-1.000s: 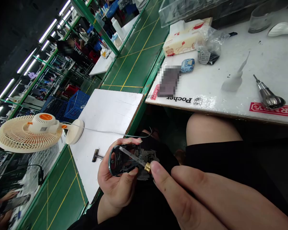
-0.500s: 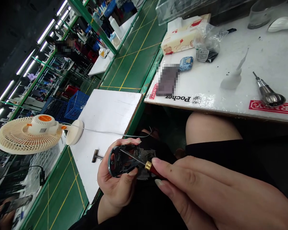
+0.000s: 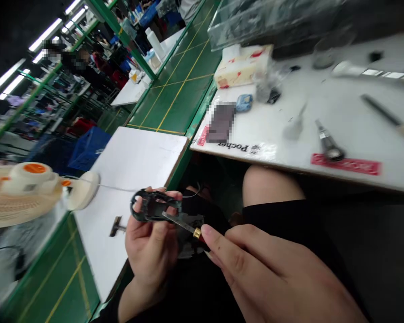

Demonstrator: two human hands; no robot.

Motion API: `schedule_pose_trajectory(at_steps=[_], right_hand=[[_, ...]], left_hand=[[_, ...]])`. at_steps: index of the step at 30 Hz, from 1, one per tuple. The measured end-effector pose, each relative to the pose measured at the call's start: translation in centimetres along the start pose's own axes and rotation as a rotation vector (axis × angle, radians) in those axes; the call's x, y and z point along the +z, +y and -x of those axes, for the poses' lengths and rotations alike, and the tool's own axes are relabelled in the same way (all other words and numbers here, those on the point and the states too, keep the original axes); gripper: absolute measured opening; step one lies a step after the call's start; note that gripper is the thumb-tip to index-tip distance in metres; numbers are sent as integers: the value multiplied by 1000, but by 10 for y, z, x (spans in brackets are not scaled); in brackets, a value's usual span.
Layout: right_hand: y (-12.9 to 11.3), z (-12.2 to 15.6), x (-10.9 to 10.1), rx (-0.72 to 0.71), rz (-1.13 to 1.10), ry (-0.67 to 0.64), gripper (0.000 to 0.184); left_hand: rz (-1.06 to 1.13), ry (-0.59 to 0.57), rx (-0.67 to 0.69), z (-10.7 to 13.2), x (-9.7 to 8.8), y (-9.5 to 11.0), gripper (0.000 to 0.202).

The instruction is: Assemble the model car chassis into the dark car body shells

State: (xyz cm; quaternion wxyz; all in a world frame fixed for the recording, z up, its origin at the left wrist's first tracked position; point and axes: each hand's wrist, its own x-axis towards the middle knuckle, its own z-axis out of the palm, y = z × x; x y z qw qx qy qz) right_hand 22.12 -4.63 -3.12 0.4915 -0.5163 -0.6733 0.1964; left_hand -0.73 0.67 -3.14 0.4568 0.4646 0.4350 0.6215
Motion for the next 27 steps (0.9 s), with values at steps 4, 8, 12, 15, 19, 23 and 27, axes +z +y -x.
schedule_pose_trajectory(at_steps=[4,8,12,15,19,23,27], right_hand=[[50,3,-26,165,299,183,26],[127,1,-64,355,551,694,51],[175,-25,-92,304,704,438,36],[188,-46,-99,279,741,268,40],[172,-49,-92,273,745,213,40],[111,-27,-62,265,588,345,40],[54,-14,-21,498,-125,-192,33]], left_hand=[[156,68,-375,-7,3,-3,52],[217,16,-719,-8,8,-18,65],[288,-62,-899,-7,27,-24,57],[330,-127,-901,-7,36,-23,61],[310,-191,-835,-4,38,-19,70],[340,-179,-845,1,35,-19,53],[310,-258,-877,9,30,-21,43]])
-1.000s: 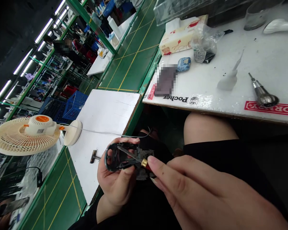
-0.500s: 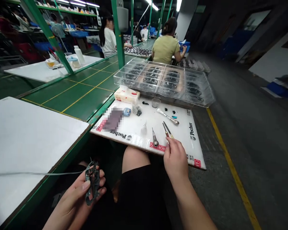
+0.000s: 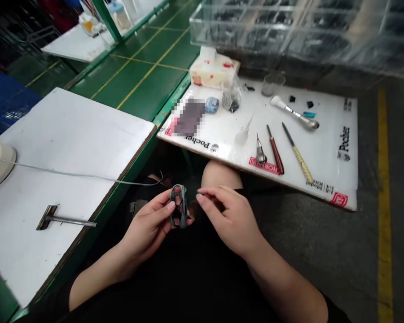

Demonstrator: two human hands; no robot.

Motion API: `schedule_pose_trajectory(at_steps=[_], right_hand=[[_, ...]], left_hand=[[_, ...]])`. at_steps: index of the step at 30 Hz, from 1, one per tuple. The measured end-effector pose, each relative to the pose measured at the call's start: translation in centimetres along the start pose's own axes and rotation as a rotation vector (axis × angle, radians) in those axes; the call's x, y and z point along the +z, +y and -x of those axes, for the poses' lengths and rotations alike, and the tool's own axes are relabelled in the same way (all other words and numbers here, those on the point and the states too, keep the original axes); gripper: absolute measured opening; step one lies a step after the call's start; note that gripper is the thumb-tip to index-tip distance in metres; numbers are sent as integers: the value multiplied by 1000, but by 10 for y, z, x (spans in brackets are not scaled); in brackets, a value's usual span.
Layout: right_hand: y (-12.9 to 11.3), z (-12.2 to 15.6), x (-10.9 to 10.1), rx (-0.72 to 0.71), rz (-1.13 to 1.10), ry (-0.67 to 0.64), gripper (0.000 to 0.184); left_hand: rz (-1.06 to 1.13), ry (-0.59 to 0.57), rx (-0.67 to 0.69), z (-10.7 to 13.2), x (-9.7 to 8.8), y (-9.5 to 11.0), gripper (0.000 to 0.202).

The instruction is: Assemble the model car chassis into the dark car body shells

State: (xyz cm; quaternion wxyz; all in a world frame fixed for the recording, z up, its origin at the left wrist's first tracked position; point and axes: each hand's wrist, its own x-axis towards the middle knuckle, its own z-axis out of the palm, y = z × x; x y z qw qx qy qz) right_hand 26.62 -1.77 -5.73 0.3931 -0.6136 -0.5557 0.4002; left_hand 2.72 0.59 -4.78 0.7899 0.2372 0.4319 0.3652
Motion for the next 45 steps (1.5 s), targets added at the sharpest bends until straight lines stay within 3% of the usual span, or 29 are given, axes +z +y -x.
schedule_pose_trajectory(at_steps=[2,5,23,26,30,33,37,45], right_hand=[[-6,1,19,180,-281,-206,42],[-4,-4,31,281,-504,-293,50],[-3,-9,25,542,-791,-539,64],[-1,-10,24,535,-798,-519,62],[8,-6,28,515,-844,-389,54],[13,0,33,534,-915,-466,46],[15,7,38,558,-1016,-564,44],[18,12,41,515,-960,-492,49]], left_hand=[[-118,-22,14,4,-4,-1,44],[-243,-27,35,10,-9,0,48],[-257,-96,36,20,-15,4,47],[-219,-83,-23,18,-15,5,46],[-89,-56,-159,11,-15,10,42],[-15,-69,-212,7,-16,11,40],[-33,-89,-231,6,-16,8,39],[-116,-84,-199,7,-5,11,44]])
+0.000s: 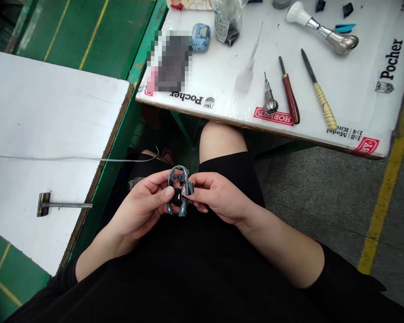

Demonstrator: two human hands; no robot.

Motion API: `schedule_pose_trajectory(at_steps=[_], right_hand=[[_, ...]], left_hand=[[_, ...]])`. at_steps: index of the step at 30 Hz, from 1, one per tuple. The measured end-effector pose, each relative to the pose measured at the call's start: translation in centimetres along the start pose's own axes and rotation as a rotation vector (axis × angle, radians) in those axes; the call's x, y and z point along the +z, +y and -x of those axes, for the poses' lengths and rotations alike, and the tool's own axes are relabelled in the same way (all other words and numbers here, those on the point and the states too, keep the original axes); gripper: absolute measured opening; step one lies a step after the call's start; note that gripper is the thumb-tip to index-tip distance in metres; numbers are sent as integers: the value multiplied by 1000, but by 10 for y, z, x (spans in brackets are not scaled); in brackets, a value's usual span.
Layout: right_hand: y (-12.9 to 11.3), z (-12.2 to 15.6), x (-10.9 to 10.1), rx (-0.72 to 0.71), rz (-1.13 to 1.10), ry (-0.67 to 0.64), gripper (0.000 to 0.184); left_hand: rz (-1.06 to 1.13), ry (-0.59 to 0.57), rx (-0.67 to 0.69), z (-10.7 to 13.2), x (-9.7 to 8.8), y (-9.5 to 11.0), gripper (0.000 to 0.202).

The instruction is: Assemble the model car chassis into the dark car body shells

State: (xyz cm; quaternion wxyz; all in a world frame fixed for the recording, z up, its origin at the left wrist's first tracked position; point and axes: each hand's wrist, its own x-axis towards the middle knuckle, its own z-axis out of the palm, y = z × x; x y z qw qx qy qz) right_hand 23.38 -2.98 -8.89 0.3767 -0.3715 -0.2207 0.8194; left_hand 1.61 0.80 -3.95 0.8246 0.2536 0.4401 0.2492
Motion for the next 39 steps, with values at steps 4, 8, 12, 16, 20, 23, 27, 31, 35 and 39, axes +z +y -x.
schedule_pose_trajectory(at_steps=[4,8,12,16,20,23,27,31,35,39], right_hand=[[2,0,1,-12,32,9,47],[4,0,-1,1,-47,-24,40],[1,5,-6,18,-114,-59,32],[-5,13,-5,-53,-90,18,20],[-6,16,2,-105,-14,-31,10],[-2,15,5,-90,-40,-58,11],[0,16,3,-36,-140,-37,16],[-4,19,-1,-119,-27,-45,33],[-9,21,3,-214,145,-45,25],[-13,20,7,-234,163,-52,20]], left_hand=[[-27,12,18,1,3,-2,44],[42,9,-4,2,3,-5,39],[165,-2,-37,3,1,-1,34],[183,-26,-72,4,-2,1,36],[194,-59,-77,5,-3,-2,32],[170,-93,-77,6,-3,-4,32],[118,-95,-49,7,-3,-5,38],[9,-36,57,10,1,-3,39],[-50,-39,116,12,5,-1,38],[3,-40,67,11,4,1,37]])
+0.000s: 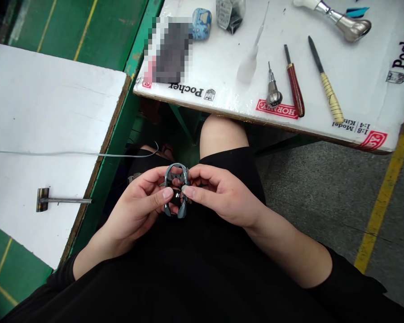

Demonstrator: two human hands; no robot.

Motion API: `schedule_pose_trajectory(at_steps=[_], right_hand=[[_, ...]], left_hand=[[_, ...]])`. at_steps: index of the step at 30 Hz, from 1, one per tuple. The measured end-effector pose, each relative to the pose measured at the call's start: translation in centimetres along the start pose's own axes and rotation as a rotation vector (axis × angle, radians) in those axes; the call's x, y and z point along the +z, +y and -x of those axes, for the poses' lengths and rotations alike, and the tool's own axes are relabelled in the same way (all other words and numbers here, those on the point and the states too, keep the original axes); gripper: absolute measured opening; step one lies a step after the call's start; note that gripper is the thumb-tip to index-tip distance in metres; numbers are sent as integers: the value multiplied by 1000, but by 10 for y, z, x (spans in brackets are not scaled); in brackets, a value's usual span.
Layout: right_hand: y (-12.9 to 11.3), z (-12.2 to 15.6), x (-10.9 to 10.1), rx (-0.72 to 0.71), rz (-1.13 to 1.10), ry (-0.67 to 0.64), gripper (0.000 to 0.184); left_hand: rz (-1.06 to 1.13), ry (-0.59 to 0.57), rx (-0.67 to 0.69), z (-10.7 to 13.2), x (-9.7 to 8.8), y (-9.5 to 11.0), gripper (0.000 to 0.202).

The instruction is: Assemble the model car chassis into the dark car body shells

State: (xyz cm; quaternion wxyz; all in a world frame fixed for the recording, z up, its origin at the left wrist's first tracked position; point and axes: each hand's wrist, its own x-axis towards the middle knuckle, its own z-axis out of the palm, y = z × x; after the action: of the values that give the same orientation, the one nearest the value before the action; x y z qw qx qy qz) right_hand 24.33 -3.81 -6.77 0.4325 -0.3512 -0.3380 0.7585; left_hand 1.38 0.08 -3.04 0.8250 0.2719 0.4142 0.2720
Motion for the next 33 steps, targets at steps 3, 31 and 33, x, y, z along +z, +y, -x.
schedule_pose_trajectory(at_steps=[3,31,33], right_hand=[[-1,-1,0,-8,21,14,19],[5,-3,3,78,111,180,40],[5,-3,3,58,104,172,39]], left_hand=[[60,-12,-58,-1,-2,1,35],[52,18,-17,-7,-7,0,37],[47,22,-20,-6,-7,-1,38]])
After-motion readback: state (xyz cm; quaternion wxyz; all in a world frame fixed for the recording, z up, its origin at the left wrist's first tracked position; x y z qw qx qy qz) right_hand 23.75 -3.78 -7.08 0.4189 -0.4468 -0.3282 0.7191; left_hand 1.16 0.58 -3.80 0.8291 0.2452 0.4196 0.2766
